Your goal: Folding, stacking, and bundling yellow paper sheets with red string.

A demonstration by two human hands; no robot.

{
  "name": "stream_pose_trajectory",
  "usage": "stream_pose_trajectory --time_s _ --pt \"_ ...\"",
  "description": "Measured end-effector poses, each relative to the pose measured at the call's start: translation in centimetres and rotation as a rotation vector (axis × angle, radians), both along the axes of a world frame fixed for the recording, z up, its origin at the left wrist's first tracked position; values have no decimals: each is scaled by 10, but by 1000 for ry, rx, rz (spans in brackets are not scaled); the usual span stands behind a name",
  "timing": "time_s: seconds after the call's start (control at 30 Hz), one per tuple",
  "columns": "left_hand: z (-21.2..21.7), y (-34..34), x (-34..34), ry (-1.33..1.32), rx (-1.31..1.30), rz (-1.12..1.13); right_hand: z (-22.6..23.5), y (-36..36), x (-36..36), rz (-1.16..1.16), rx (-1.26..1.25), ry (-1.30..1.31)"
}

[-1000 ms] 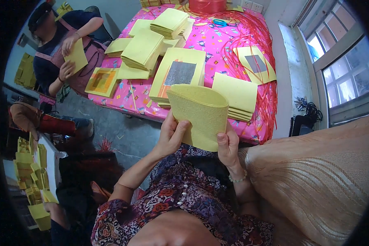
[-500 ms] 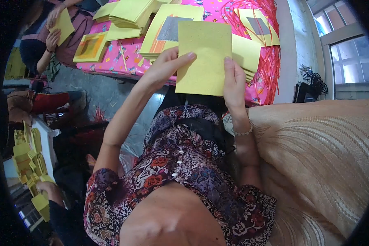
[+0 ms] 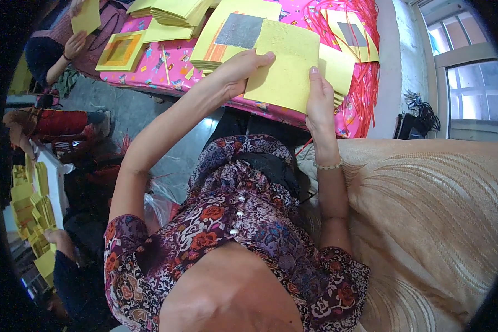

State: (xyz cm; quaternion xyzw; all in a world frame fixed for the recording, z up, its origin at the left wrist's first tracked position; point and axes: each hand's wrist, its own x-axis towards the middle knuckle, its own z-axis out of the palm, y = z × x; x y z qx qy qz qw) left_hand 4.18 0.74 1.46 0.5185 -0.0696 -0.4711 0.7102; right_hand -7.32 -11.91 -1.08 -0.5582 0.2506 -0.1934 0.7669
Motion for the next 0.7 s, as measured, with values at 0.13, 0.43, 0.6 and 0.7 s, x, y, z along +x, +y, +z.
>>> stream_pose_trajectory --time_s 0.13,0.43,0.6,0.7 --pt "4 -5 -3 -28 34 32 -1 -6 3 2 9 23" --pt "-6 -13 12 0 90 41 9 -11 11 76 60 62" --pt "0 -13 12 -19 25 38 11 -12 13 81 25 32" --pt "7 -5 -2 -207 -68 79 11 -9 6 64 -166 0"
